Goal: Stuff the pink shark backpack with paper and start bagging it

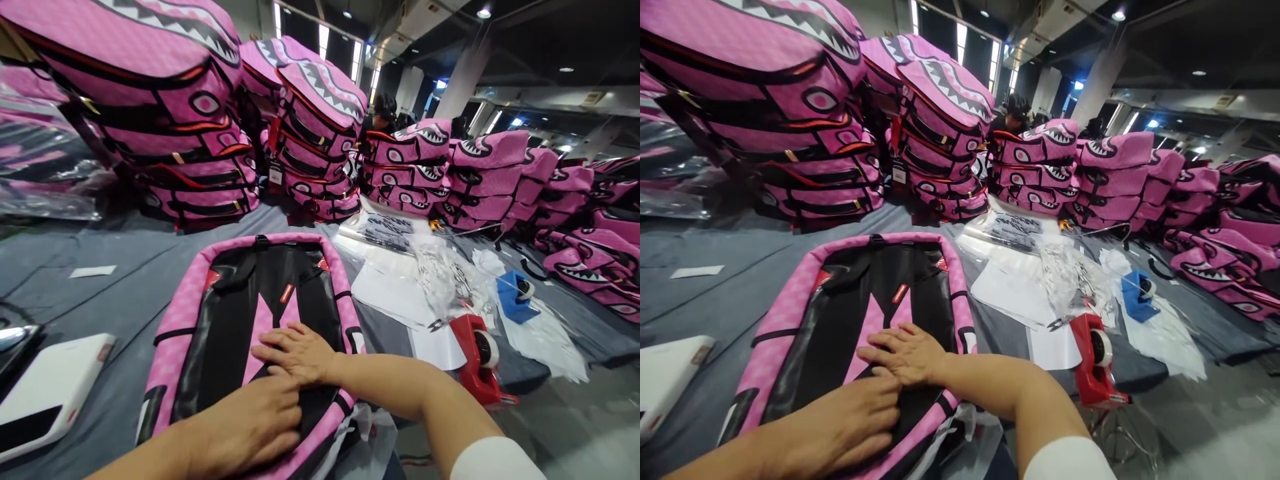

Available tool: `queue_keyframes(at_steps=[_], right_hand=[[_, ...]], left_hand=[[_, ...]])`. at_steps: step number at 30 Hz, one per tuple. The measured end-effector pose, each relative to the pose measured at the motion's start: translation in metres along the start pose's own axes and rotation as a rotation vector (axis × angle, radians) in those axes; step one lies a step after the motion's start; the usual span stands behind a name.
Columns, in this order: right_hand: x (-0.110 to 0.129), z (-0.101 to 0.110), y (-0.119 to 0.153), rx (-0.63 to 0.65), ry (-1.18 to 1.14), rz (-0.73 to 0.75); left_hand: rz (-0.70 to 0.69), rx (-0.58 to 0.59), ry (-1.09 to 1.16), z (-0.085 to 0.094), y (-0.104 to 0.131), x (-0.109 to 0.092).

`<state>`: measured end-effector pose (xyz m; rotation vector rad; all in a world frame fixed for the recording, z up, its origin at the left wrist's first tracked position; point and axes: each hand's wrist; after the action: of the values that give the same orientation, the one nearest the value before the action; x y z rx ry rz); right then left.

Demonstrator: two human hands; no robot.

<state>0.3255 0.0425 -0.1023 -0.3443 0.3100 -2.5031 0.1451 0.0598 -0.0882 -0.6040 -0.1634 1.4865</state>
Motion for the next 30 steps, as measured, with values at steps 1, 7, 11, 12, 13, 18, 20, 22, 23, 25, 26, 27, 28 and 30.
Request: queue_keyframes(at_steps=[1,7,11,12,13,18,20,22,23,25,26,27,28,30], right_hand=[[-0.003,-0.002,0.000,-0.039,-0.067,-0.041],[-0.002,0.022,-0.011,-0.432,-0.410,-0.441],[0.026,0.052,-0.007,-0.027,-0.475,0.124],[0.033,0.054,-0.005,0.128,-0.452,0.284],[0.038,0.053,-0.004,0.261,-0.413,0.402],[0.032,0.010,-0.004,0.351,-0.277,0.533],[0.022,-0.009,-0.006,0.290,-0.245,0.574],[0.016,-0.022,-0.007,0.241,-0.196,0.579],[0.015,-0.026,-0.007,0.220,-0.167,0.569],[0.018,-0.030,-0.006,0.170,-0.095,0.535],[0.021,-0.029,-0.005,0.124,-0.052,0.501],[0.025,-0.026,-0.004,0.062,-0.017,0.469],[0.027,-0.021,-0.003,-0.009,0.004,0.447],[0.027,-0.003,-0.003,-0.168,0.029,0.405]], left_hand=[[-0.015,0.022,-0.016,-0.001,0.000,-0.004],[0.130,-0.093,-0.212,-0.029,0.012,0.021],[0.328,-0.170,-0.235,-0.041,0.022,0.032],[0.359,-0.190,-0.234,-0.040,0.021,0.035],[0.387,-0.213,-0.225,-0.038,0.020,0.039],[0.466,-0.320,-0.294,-0.022,0.014,0.057],[0.477,-0.409,-0.469,-0.019,0.012,0.060],[0.526,-0.451,-0.604,-0.017,0.008,0.059],[0.568,-0.425,-0.643,-0.016,0.005,0.057],[0.668,-0.292,-0.680,-0.014,-0.002,0.051],[0.711,-0.205,-0.683,-0.014,-0.004,0.047],[0.747,-0.124,-0.683,-0.015,-0.005,0.042],[0.773,-0.065,-0.683,-0.018,-0.003,0.036],[0.804,-0.020,-0.672,-0.030,0.005,0.022]])
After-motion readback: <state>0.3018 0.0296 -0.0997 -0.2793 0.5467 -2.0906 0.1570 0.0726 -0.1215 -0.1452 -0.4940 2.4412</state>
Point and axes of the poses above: each hand's wrist, its own y-axis away from the middle knuckle, its own z-axis out of the back of the hand, x = y × z, and after that the axes turned 12 degrees about -x, right-handed
